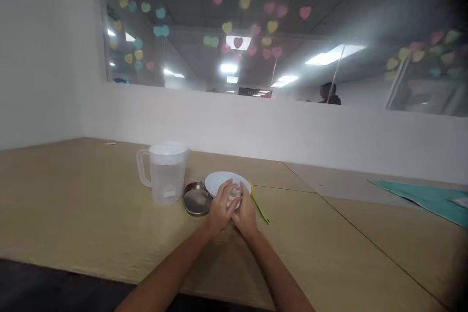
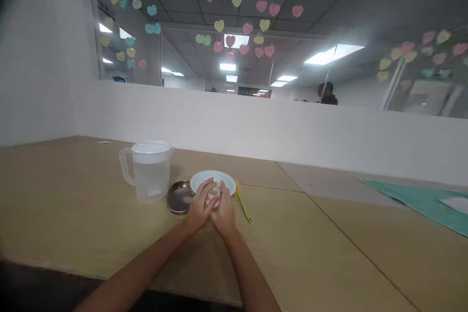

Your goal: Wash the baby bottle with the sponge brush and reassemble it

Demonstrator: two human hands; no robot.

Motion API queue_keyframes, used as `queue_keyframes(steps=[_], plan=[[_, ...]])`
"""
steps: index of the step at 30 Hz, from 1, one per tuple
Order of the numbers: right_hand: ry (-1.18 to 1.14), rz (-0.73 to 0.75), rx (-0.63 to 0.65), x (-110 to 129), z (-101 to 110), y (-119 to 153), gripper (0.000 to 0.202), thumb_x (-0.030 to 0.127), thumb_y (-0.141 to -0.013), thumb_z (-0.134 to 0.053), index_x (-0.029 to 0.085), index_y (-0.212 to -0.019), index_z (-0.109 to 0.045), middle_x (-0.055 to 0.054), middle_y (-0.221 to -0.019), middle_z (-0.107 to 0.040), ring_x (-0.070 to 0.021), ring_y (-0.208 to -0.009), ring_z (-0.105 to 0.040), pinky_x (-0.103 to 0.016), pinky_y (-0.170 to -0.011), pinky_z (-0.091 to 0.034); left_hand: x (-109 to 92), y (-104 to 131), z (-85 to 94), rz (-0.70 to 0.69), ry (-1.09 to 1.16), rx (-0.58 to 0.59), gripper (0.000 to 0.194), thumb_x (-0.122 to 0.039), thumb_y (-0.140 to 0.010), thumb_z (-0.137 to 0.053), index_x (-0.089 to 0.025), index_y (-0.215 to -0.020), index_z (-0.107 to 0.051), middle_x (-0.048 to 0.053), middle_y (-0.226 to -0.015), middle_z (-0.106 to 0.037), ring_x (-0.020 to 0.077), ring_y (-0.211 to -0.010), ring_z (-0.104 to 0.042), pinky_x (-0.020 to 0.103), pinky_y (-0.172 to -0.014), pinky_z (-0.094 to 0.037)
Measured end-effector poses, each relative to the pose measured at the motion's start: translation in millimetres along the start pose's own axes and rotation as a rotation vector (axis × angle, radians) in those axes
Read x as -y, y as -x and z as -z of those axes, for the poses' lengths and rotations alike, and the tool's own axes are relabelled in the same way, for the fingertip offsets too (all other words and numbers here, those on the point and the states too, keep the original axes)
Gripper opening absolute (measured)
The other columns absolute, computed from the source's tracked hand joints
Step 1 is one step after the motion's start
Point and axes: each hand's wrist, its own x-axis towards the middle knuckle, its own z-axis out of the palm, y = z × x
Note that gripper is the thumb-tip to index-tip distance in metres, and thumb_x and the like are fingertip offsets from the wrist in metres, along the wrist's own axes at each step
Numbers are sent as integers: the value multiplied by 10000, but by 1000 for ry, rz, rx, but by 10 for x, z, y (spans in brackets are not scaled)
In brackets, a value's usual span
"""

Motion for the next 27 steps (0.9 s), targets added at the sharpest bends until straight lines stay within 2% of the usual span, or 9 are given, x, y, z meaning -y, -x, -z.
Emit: queue_keyframes(steps=[8,16,27], plan=[[-42,-40,0,30,9,2,665,346,-774,-564,195,-1357,-280,-127,-1274,-499,-256,-1133,-506,-425,-915,-454,9,35,-35,24,50,-29,370,-291,-884,-441,-217,-1246,-463,60,-1248,-536,182,-1184,-464,349,-1023,-369],[-60,-71,-31,25,-5,-23,673,375,-749,-597,181,-1330,-318,-138,-1232,-525,-255,-1088,-532,-423,-882,-469,-1,-5,-23,20,79,-32,362,-307,-882,-448,-221,-1232,-482,54,-1228,-551,175,-1146,-495,335,-992,-393],[-19,-47,-41,34,-26,-28,639,371,-777,-558,187,-1339,-318,-124,-1238,-529,-242,-1083,-534,-398,-874,-463,53,19,-54,53,103,-33,370,-323,-881,-439,-217,-1234,-472,70,-1220,-537,186,-1149,-483,349,-995,-378]])
